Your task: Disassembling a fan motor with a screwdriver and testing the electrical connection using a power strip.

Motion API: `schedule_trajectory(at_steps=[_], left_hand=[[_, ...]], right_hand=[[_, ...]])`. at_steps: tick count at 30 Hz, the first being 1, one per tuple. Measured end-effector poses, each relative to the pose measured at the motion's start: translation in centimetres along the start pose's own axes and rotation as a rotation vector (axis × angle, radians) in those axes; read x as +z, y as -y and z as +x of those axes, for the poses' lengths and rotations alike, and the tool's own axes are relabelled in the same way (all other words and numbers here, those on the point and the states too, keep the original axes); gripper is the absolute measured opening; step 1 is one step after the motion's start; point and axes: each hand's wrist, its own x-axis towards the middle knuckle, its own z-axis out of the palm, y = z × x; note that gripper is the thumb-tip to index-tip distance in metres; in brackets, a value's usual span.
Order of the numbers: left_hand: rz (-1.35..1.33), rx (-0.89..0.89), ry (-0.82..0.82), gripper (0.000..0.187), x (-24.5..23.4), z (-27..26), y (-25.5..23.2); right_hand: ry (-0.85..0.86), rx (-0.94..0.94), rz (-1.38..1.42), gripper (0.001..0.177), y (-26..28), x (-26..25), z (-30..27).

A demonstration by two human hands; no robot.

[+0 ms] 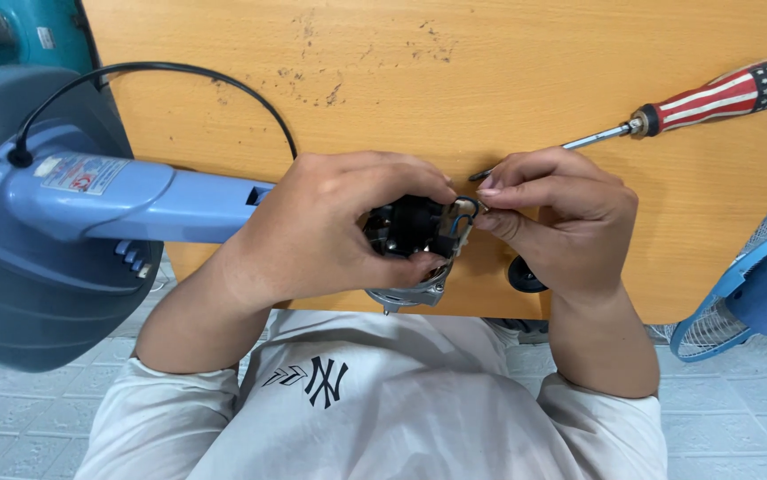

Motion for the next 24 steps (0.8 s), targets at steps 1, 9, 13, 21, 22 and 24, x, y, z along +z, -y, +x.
schedule_trajectory(at_steps=[1, 9, 13, 21, 22, 24], left_hand=[[-0.001, -0.003, -0.004, 0.047, 0.0, 0.0, -0.1], [-0.023, -0.043, 0.005, 0.045, -0.1, 0.5, -0.4], [-0.007, -0.036, -0.004, 0.046, 0.0, 0.6, -0.4], [-0.041, -0.051, 0.018, 0.052, -0.1, 0.7, 0.0], [-0.043, -0.056, 0.026, 0.054, -0.1, 0.7, 0.1], [-0.039, -0.065, 0.027, 0.053, -0.3, 0.8, -0.1]], right_hand=[[0.003, 0.039, 0.029, 0.022, 0.1, 0.0, 0.0], [0.109, 0.031, 0.123, 0.021, 0.0, 0.6, 1.0], [0.131, 0.100, 0.203, 0.022, 0.3, 0.7, 1.3], [0.155, 0.202, 0.286, 0.025, 0.3, 0.6, 1.1], [0.159, 0.204, 0.279, 0.026, 0.2, 0.6, 1.2], [0.177, 0.231, 0.301, 0.027, 0.2, 0.4, 1.5]])
